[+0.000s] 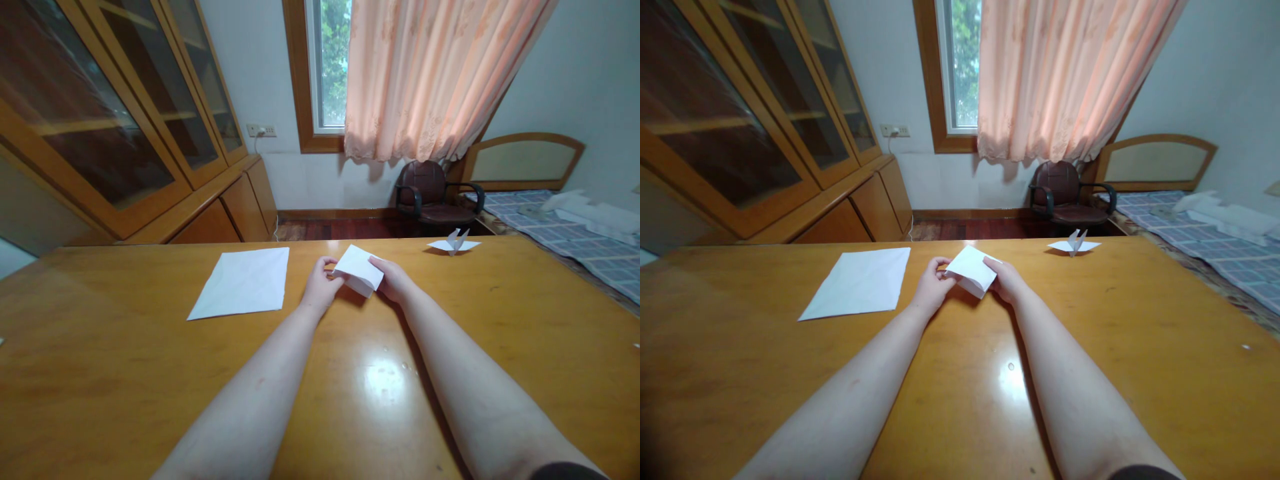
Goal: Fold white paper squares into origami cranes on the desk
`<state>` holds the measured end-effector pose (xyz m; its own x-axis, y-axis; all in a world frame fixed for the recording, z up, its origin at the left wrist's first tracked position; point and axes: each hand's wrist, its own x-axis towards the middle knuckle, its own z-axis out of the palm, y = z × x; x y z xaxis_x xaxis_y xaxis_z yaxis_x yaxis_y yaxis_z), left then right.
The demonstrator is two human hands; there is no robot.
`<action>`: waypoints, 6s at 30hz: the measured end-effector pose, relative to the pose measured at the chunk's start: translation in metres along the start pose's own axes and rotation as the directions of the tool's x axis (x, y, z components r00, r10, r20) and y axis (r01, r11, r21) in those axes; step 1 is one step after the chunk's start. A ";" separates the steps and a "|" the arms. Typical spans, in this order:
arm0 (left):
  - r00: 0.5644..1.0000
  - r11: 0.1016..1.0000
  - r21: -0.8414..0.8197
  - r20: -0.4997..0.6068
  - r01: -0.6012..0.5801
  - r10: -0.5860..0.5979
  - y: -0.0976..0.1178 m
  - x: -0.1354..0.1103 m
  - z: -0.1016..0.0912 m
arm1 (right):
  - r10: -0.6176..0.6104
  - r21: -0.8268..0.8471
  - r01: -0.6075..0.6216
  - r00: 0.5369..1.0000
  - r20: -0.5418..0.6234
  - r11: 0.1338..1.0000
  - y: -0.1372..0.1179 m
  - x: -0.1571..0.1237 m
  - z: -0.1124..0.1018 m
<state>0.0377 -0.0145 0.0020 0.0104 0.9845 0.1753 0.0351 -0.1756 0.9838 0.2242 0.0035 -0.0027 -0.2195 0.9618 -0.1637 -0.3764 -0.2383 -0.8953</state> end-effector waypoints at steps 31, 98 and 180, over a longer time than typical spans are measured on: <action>0.978 0.963 0.201 -0.063 -0.181 0.197 0.007 -0.001 -0.009 | 0.009 -0.112 -0.008 1.000 0.003 0.994 -0.005 -0.006 0.008; 0.976 0.973 0.073 -0.018 0.219 -0.218 -0.001 0.006 -0.005 | -0.381 -0.583 0.335 0.923 0.046 0.740 0.001 0.003 -0.004; 0.864 0.351 0.848 0.474 -0.397 -0.169 0.002 -0.046 0.027 | -0.366 -0.961 -0.257 0.888 -0.277 0.104 -0.008 -0.002 -0.004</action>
<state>0.0639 -0.0599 -0.0048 0.4772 0.8782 -0.0325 0.8556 -0.4558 0.2453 0.2314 0.0045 0.0028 0.1925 0.9790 0.0675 0.8819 -0.1425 -0.4494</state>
